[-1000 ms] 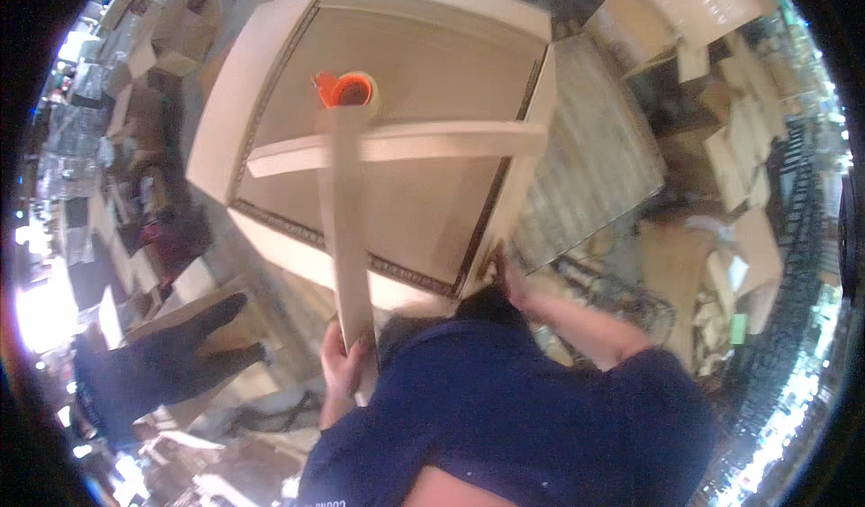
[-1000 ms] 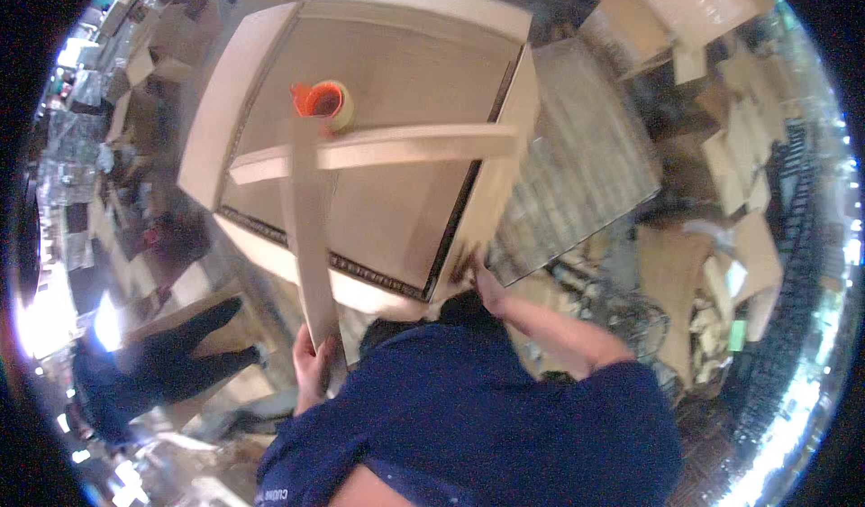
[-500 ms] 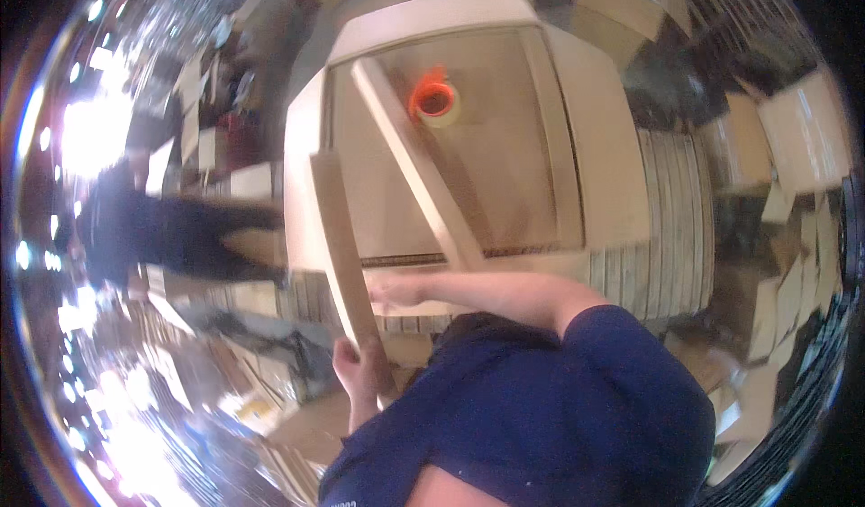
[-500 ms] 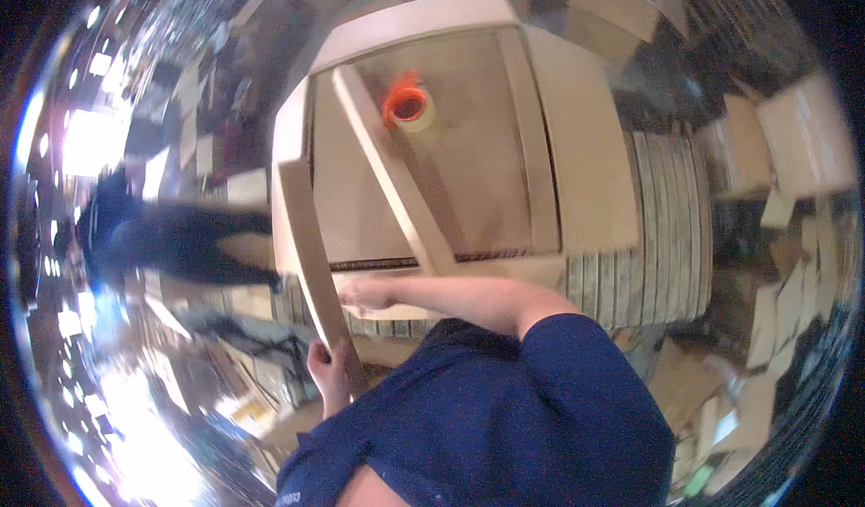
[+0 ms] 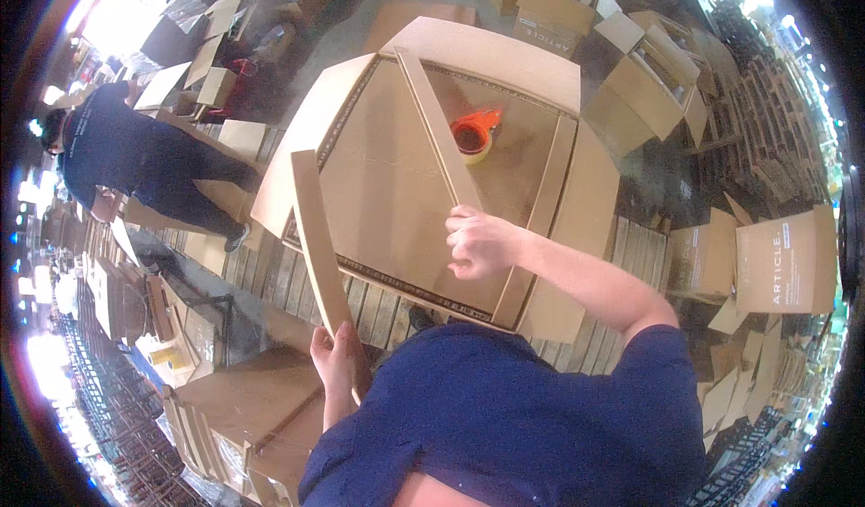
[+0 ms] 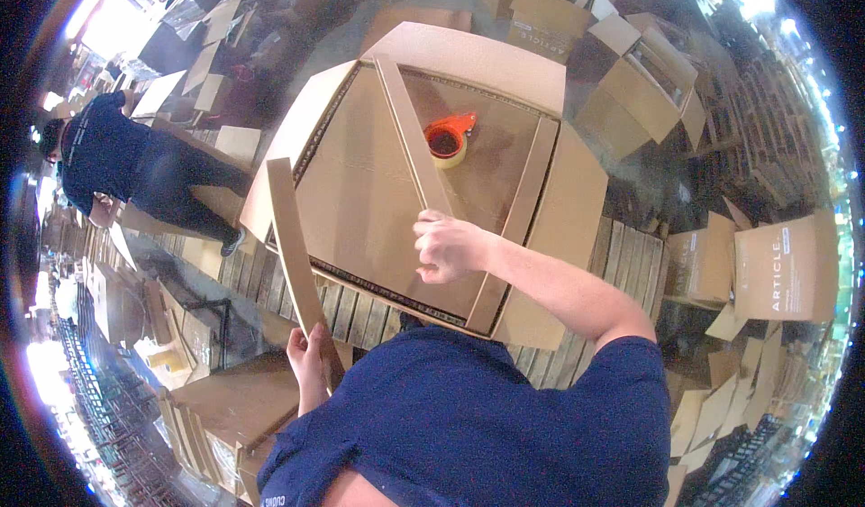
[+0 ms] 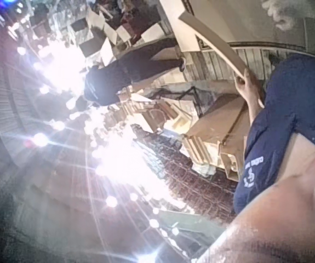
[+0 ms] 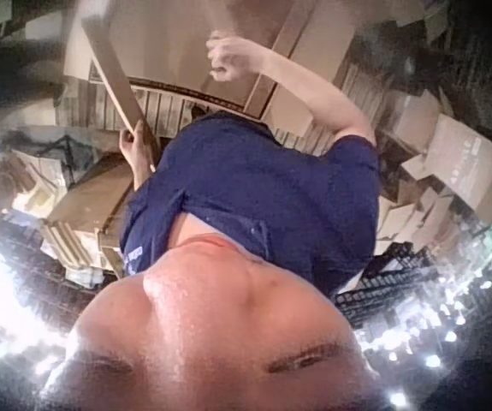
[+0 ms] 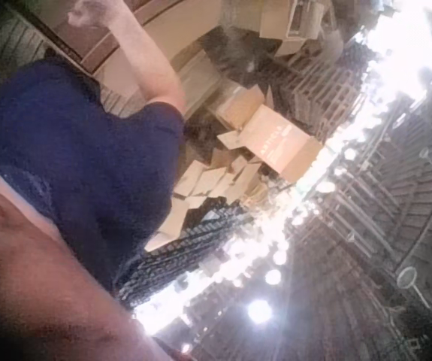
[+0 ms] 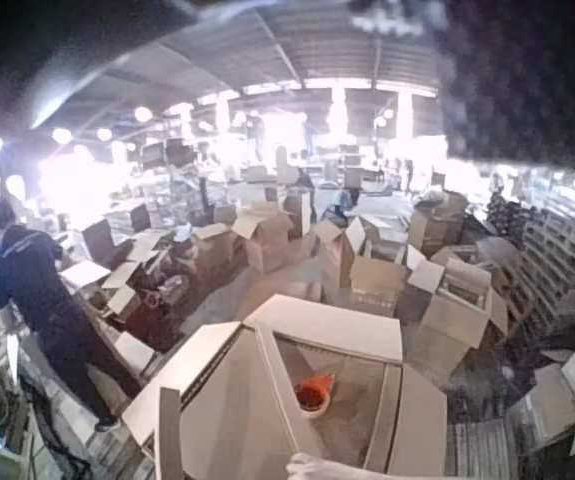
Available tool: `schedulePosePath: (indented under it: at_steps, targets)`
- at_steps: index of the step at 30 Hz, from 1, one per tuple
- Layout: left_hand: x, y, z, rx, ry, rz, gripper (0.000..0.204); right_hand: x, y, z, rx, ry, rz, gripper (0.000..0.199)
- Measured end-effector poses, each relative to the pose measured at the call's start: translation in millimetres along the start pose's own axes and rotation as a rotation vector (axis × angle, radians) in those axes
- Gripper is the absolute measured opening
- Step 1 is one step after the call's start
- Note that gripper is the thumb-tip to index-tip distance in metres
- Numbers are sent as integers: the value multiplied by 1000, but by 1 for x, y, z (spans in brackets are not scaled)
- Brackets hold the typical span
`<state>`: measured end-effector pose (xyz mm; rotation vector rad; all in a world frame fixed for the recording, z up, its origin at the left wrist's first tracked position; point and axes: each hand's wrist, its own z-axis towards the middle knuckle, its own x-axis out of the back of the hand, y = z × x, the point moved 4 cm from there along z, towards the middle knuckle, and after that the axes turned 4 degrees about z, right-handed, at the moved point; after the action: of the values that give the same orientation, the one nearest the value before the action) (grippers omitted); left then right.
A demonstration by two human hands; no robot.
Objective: The person assembles flat cardboard pieces into boxes by folding flaps and securing them with a handheld tape dispenser. They repeatedly open and close flaps, apply tape to seams, and handle multiple cardboard pieces in a warehouse setting.
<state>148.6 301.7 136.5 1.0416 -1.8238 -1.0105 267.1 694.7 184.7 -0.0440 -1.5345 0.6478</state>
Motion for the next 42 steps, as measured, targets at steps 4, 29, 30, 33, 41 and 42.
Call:
schedulePosePath:
  at_steps: [4, 29, 30, 33, 41, 42]
  targets:
    - [-52, 8, -17, -96, 1, 245, 29, -13, 28, -34, 88, 142, 160, 22]
    - [-8, 79, 77, -637, -705, 1152, 73, -25, 152, -162, -1523, 401, -267, 109]
    - [-15, 78, 89, -715, -720, 1149, 73, -25, 161, -159, -1557, 337, -281, 110]
    - [-63, 99, 148, -996, -789, 1083, 75, -34, 187, -178, -1709, 192, -300, 113]
    - [-116, 104, 195, -1096, -988, 1164, 78, -12, 189, -184, -1628, 8, 90, 97]
    - [-117, 106, 189, -1079, -1026, 1200, 80, -24, 175, -181, -1618, 6, 51, 94]
